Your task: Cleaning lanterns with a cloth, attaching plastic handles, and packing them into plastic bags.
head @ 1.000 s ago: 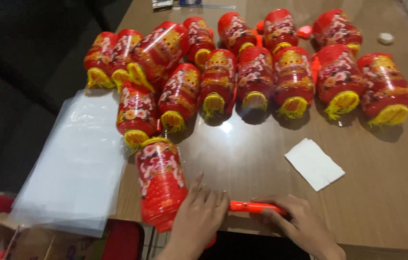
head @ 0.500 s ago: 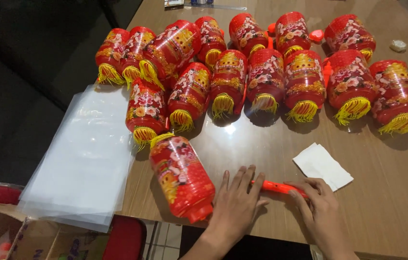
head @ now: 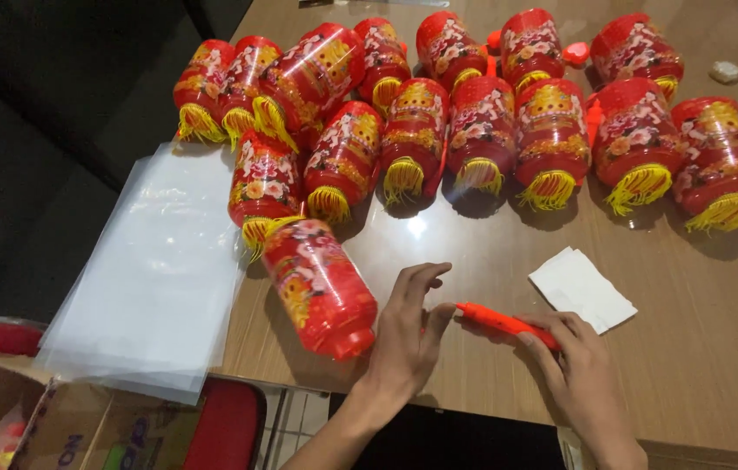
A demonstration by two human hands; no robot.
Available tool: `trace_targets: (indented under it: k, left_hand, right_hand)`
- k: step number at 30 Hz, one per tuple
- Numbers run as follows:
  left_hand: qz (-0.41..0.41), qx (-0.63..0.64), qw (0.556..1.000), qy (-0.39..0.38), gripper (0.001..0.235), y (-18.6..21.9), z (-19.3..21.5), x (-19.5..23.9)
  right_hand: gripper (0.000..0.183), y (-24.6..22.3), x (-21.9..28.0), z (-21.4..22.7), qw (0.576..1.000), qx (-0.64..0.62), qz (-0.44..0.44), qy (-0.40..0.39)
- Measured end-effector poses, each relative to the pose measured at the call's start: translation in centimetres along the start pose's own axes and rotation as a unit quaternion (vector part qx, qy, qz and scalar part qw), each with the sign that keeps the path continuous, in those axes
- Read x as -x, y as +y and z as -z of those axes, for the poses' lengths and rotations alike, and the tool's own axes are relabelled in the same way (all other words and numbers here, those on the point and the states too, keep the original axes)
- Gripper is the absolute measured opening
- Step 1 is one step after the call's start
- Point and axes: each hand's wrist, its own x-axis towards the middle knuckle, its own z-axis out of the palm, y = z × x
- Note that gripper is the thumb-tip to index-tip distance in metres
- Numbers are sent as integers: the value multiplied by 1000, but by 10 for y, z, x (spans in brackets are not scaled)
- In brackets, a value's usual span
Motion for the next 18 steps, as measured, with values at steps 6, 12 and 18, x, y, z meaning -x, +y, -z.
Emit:
trace_targets:
  k: [6,12,18]
  left_hand:
    - [-151,-245,944,-159,34,-31,-19,-2]
    - [-231,-312,917,-92,23,-42,-26,3]
    - [-244,-331,907,-90,24,-40,-27,5]
  right_hand:
    - [41,-9,2,11,996,-58,-50,-38]
    - [43,-20,2,15,991,-79,-89,-68]
    - [45,-15,1,12,993,-43,-81,-68]
